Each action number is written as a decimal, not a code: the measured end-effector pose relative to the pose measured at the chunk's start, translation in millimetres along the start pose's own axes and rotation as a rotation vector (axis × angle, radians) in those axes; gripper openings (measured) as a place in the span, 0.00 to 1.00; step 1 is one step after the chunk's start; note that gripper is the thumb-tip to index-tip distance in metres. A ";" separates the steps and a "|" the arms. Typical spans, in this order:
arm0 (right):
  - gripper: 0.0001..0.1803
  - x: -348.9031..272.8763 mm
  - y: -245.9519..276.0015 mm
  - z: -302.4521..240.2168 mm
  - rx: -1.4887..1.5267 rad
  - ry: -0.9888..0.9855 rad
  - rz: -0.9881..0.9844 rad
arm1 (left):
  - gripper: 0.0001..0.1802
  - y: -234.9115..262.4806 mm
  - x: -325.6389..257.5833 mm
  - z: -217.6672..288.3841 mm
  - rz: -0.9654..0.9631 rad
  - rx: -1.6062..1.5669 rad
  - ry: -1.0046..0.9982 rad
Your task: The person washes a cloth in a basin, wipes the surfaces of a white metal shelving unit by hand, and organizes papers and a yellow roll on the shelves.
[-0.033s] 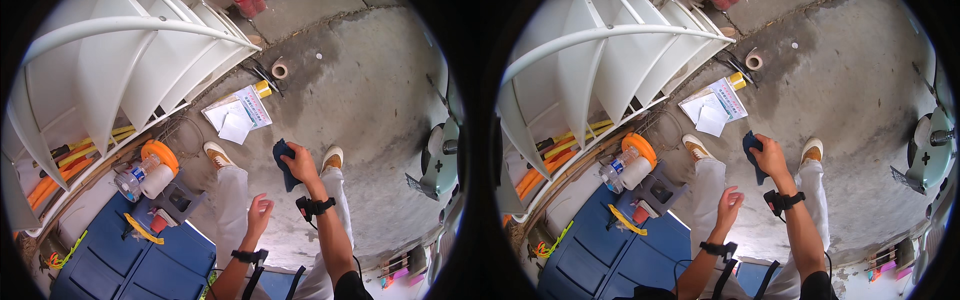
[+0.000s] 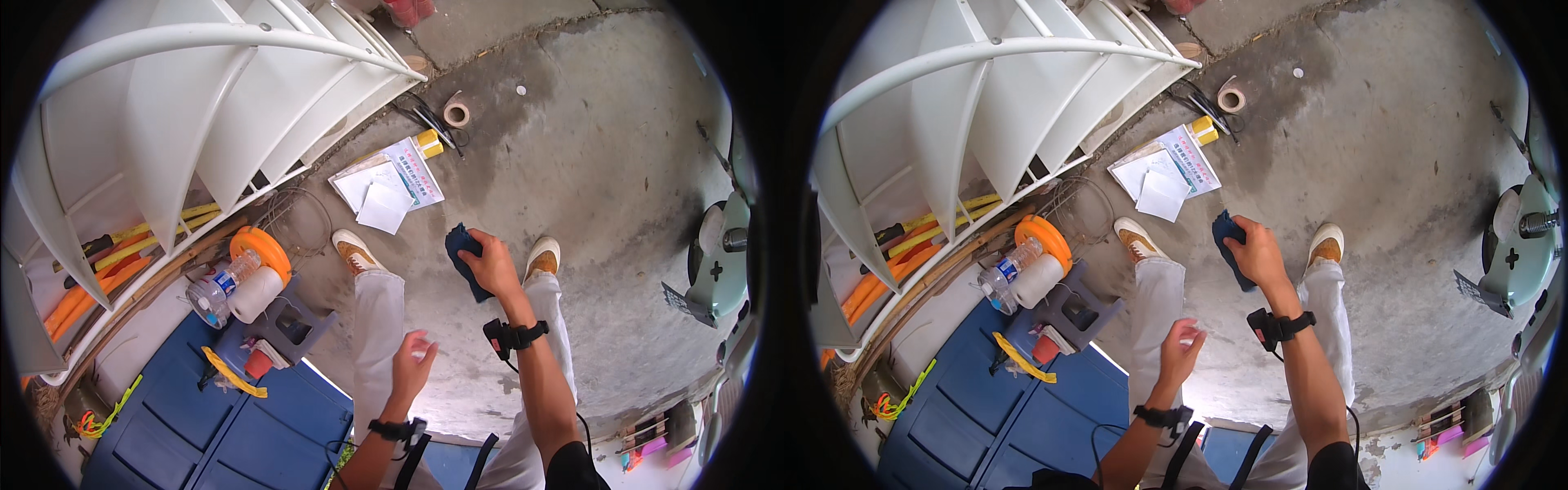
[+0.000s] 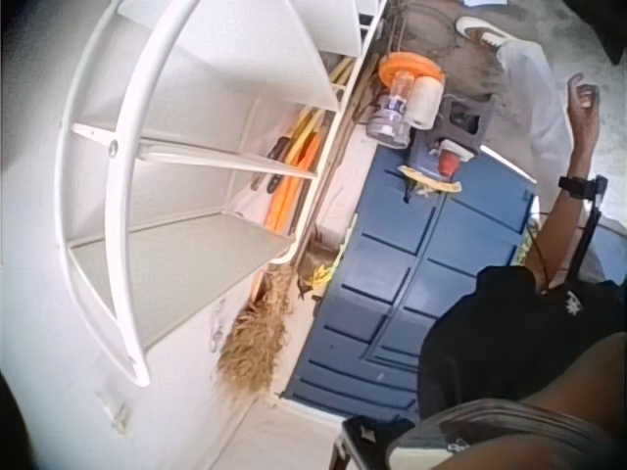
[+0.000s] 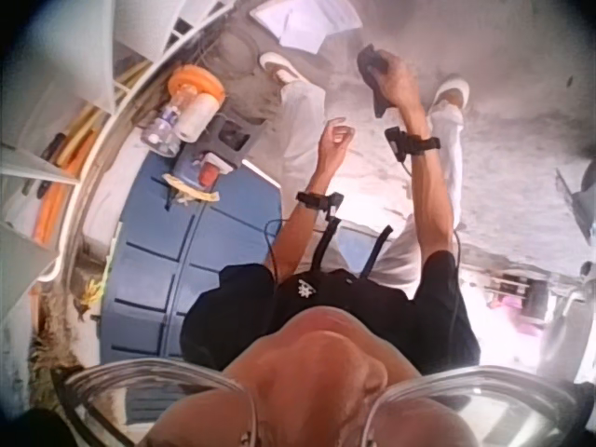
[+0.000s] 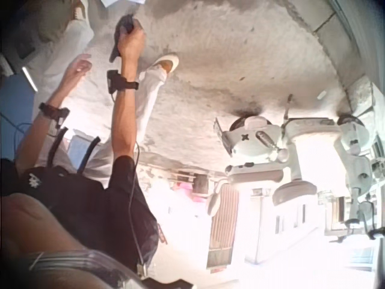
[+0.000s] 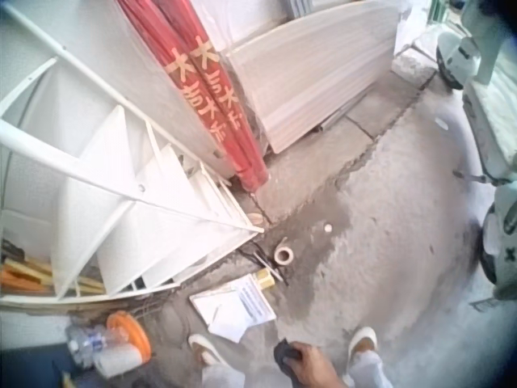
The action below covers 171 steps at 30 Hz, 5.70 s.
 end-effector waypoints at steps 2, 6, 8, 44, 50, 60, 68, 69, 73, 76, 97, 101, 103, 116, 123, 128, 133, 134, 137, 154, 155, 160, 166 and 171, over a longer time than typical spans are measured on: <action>0.20 -3.2 1.9 -6.1 0.017 -0.015 0.008 | 0.16 63.4 -51.9 -14.5 -0.070 0.458 -0.133; 0.19 -26.2 6.4 -27.8 0.034 0.008 0.033 | 0.16 160.3 -162.3 -62.1 -0.089 0.850 -0.085; 0.18 -33.3 -4.2 -23.3 0.048 0.009 0.009 | 0.15 184.6 -189.8 -59.7 -0.090 0.832 -0.026; 0.18 173.9 -222.1 -163.2 -0.041 0.584 -0.238 | 0.19 212.8 256.3 39.0 -0.072 0.258 -0.459; 0.15 211.1 -260.3 -225.7 0.211 0.800 -0.375 | 0.28 191.4 402.2 -35.9 0.255 -0.419 -0.241; 0.20 225.5 -318.2 -252.1 0.319 0.900 -0.615 | 0.22 213.0 431.8 -27.1 0.315 -0.986 -0.672; 0.31 219.4 -253.8 -292.4 0.045 1.119 0.056 | 0.22 223.7 441.8 62.6 0.958 0.396 -1.109; 0.31 221.7 -240.4 -291.4 -0.019 1.116 0.112 | 0.24 212.0 458.0 78.7 0.906 0.506 -1.105; 0.26 221.2 -214.1 -282.7 -0.252 1.244 0.427 | 0.30 189.7 500.1 97.1 0.811 0.803 -1.063; 0.23 225.8 -215.8 -272.6 -0.321 1.476 0.498 | 0.36 168.0 513.7 106.0 0.840 0.918 -1.034; 0.49 328.1 -170.4 -368.8 -0.675 0.938 0.409 | 0.54 165.3 610.6 257.2 0.528 0.988 -1.156; 0.47 355.3 -141.9 -373.3 -0.506 0.971 0.458 | 0.53 156.7 618.1 282.2 0.550 0.975 -1.150; 0.46 347.8 -132.7 -373.4 -0.488 1.019 0.603 | 0.53 156.7 617.8 287.8 0.562 0.985 -1.140; 0.42 345.9 -116.1 -338.1 -0.437 0.852 0.712 | 0.50 119.0 601.5 302.8 0.505 1.020 -1.192; 0.48 342.6 -98.2 -310.3 -0.285 0.645 0.760 | 0.49 94.3 589.9 303.9 0.488 1.023 -1.244; 0.50 322.1 -92.4 -294.9 -0.220 0.711 0.946 | 0.48 76.5 580.8 306.9 0.456 1.032 -1.272; 0.48 293.8 -90.4 -270.0 -0.220 0.848 0.910 | 0.47 56.6 562.4 287.7 0.431 1.041 -1.300; 0.47 289.2 -92.3 -264.8 -0.246 0.855 0.883 | 0.47 52.9 558.4 282.0 0.426 1.046 -1.297; 0.45 276.8 -99.2 -250.8 -0.223 0.933 0.740 | 0.47 44.6 541.7 267.2 0.428 1.050 -1.307; 0.33 242.9 -105.4 -189.3 -0.144 1.289 0.577 | 0.44 -16.9 477.0 219.2 0.613 0.978 -1.447; 0.33 243.5 -112.0 -188.4 -0.148 1.294 0.580 | 0.44 -14.2 476.4 217.8 0.627 0.971 -1.457; 0.31 241.5 -125.2 -184.8 -0.131 1.298 0.666 | 0.43 -3.2 474.0 214.1 0.652 0.938 -1.489; 0.32 233.2 -150.9 -186.2 -0.185 1.364 0.589 | 0.42 13.0 477.7 211.3 0.664 0.920 -1.486; 0.31 237.9 -163.7 -175.0 -0.224 1.389 0.469 | 0.41 10.0 481.5 203.0 0.642 0.922 -1.440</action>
Point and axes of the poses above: each hand's wrist, its own x-axis towards the middle knuckle, its own y-axis out of the back of the hand, z = x × y, the point moved 7 cm from there along x, towards the middle knuckle, and after that the axes turned 12 degrees about -y, right-handed, at the moved point
